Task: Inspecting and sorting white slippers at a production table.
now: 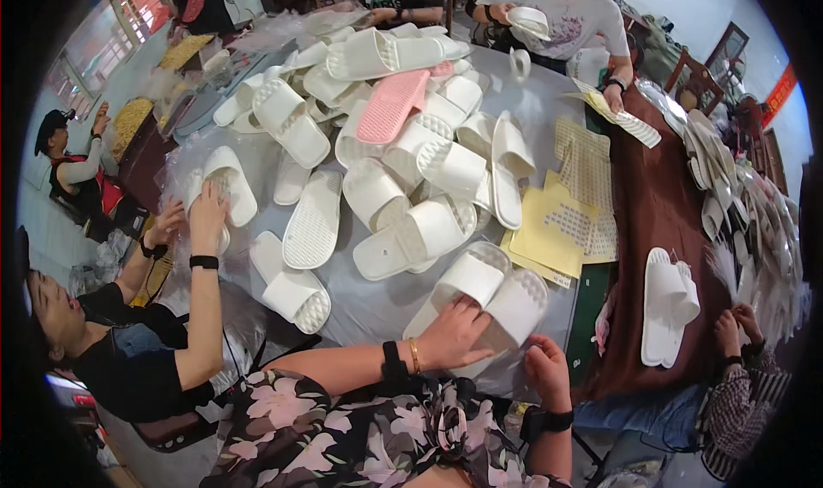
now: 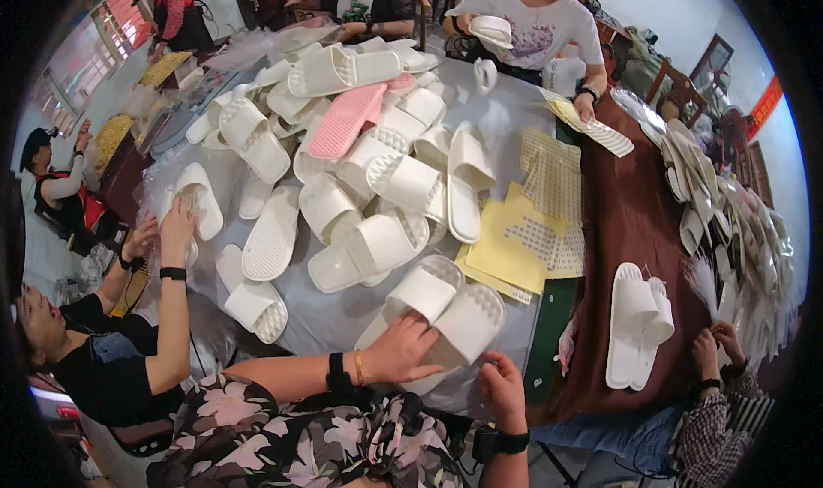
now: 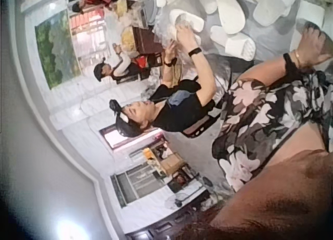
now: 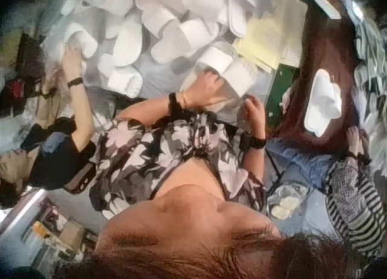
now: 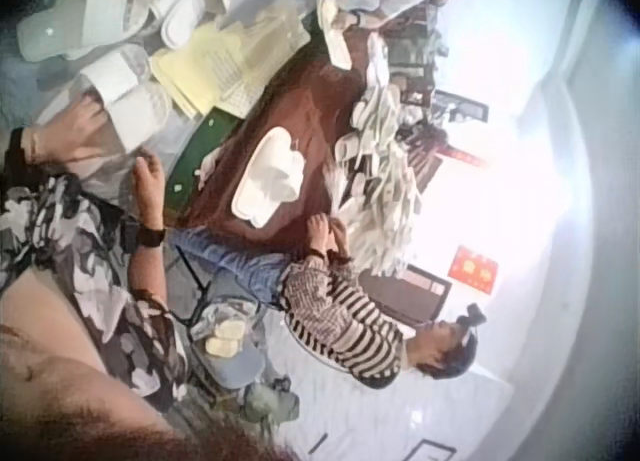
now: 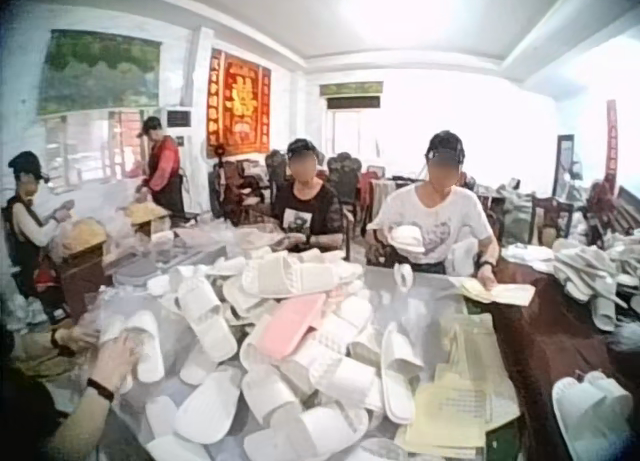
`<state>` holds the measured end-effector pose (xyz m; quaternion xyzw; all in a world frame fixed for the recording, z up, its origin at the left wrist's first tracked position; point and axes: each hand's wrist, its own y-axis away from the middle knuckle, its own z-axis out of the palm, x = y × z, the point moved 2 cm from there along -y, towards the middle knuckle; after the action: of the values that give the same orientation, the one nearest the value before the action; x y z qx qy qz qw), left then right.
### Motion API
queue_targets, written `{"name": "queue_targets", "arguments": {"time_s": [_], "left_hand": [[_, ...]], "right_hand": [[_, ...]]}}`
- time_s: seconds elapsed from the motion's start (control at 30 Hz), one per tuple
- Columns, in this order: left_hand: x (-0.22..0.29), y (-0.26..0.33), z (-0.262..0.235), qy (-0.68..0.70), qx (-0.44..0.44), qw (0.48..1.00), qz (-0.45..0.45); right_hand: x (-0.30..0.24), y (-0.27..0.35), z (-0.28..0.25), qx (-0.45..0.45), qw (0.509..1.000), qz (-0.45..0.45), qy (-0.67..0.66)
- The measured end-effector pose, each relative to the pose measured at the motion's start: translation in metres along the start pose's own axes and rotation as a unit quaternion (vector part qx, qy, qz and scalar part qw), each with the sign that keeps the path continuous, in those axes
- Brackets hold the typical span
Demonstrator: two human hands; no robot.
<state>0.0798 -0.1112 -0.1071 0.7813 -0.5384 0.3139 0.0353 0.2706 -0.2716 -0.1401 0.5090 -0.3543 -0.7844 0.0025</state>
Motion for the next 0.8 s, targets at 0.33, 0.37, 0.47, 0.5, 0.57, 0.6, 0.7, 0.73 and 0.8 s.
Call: {"name": "queue_targets", "arguments": {"time_s": [0.33, 0.37, 0.47, 0.5, 0.57, 0.6, 0.7, 0.73, 0.8], "left_hand": [[-0.026, -0.01, -0.14, -0.024, 0.089, 0.996, -0.012], [-0.041, -0.017, -0.156, -0.049, 0.111, 0.992, -0.012], [-0.1, -0.036, -0.2, -0.116, 0.099, 0.984, -0.097], [-0.118, -0.039, -0.213, -0.115, 0.167, 0.973, -0.105], [-0.167, -0.049, -0.235, -0.154, 0.201, 0.958, -0.138], [-0.191, -0.054, -0.241, -0.194, 0.195, 0.947, -0.168], [-0.262, -0.052, -0.241, -0.171, 0.155, 0.929, -0.289], [-0.278, -0.049, -0.237, -0.164, 0.158, 0.938, -0.262], [-0.306, -0.041, -0.224, -0.077, 0.106, 0.946, -0.295]], "right_hand": [[-0.015, 0.009, 0.005, 0.026, 0.999, -0.024, -0.033], [-0.022, 0.012, 0.005, 0.036, 0.998, -0.039, 0.029], [-0.045, 0.025, -0.004, 0.072, 0.988, -0.083, 0.107], [-0.053, 0.03, -0.008, 0.078, 0.988, -0.096, 0.089], [-0.072, 0.044, -0.016, 0.096, 0.982, -0.147, 0.069], [-0.082, 0.052, -0.022, 0.132, 0.972, -0.172, 0.085], [-0.107, 0.072, -0.044, 0.212, 0.942, -0.247, 0.086], [-0.114, 0.077, -0.054, 0.254, 0.927, -0.261, 0.092], [-0.126, 0.08, -0.076, 0.328, 0.88, -0.322, 0.121]]}}
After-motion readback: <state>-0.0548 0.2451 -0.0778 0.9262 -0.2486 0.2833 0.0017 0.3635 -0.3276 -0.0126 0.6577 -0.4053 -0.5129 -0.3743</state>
